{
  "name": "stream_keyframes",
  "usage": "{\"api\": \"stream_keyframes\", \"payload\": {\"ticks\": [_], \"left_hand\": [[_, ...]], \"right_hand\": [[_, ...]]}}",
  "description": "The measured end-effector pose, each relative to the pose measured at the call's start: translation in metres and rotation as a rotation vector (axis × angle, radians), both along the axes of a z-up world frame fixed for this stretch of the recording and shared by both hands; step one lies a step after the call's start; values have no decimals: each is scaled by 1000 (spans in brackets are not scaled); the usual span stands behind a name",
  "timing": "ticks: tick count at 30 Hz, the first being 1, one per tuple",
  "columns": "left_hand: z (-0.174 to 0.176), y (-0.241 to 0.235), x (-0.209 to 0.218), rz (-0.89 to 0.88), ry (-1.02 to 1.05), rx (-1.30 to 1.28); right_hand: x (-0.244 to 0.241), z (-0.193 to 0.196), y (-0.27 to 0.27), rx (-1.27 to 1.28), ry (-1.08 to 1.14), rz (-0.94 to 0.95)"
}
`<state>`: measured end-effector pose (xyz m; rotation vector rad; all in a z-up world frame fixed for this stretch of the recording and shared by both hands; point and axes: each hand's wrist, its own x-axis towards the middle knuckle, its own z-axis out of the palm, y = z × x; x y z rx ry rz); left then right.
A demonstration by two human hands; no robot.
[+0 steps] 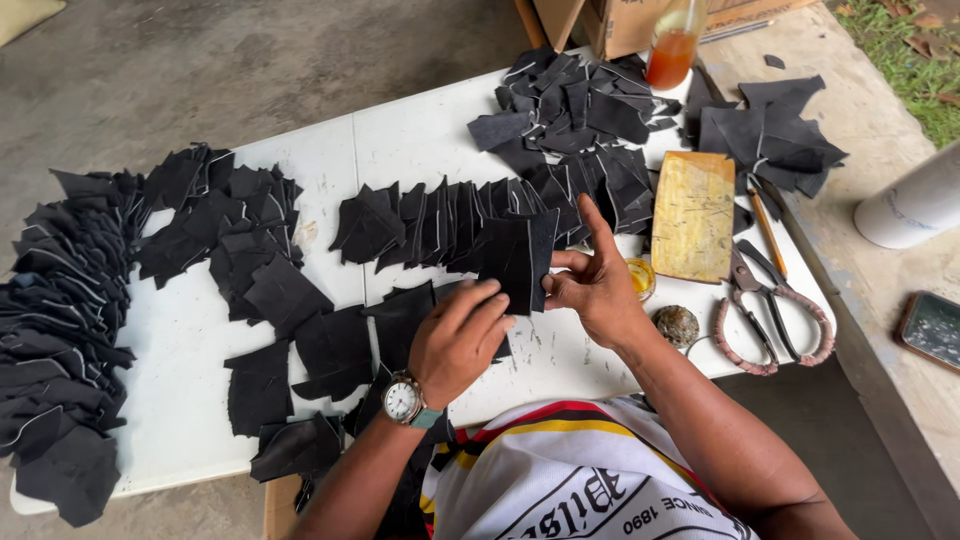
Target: The person repeatedly picks up small black leather pieces from a table, applies a yellow adhesive from a small jar to the edges using their finger, and then presses the pieces together. The person works through a pile of these leather pieces, handling them one by one.
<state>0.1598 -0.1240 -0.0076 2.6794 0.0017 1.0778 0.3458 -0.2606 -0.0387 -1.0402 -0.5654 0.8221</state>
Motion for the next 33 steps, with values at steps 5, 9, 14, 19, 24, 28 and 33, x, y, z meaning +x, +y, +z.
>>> {"api": "stream_keyframes", "payload": {"ticks": [5,9,14,19,24,28,33], "left_hand": [[-4,-19,12,42,127,-538],[-22,-20,24,-37,37,-504],[-59,-5,33,-133,-1,-1227],[-56,4,37,-229,52,-1439],[-20,-10,35,-254,3,-1384],[3,-13,34,-295,128,-1376],[42,-12,43,23,692,-521]], "right_hand": [[1,-5,-11,-11,19,69],[2,-8,-12,-47,2,70],[-4,-5,-24,-46,-18,196],[-9,9,-32,-109,-162,166],[-12,7,-30,-141,-233,17],[-7,10,-39,-163,-295,11],[16,20,-58,-131,-493,-143]]}}
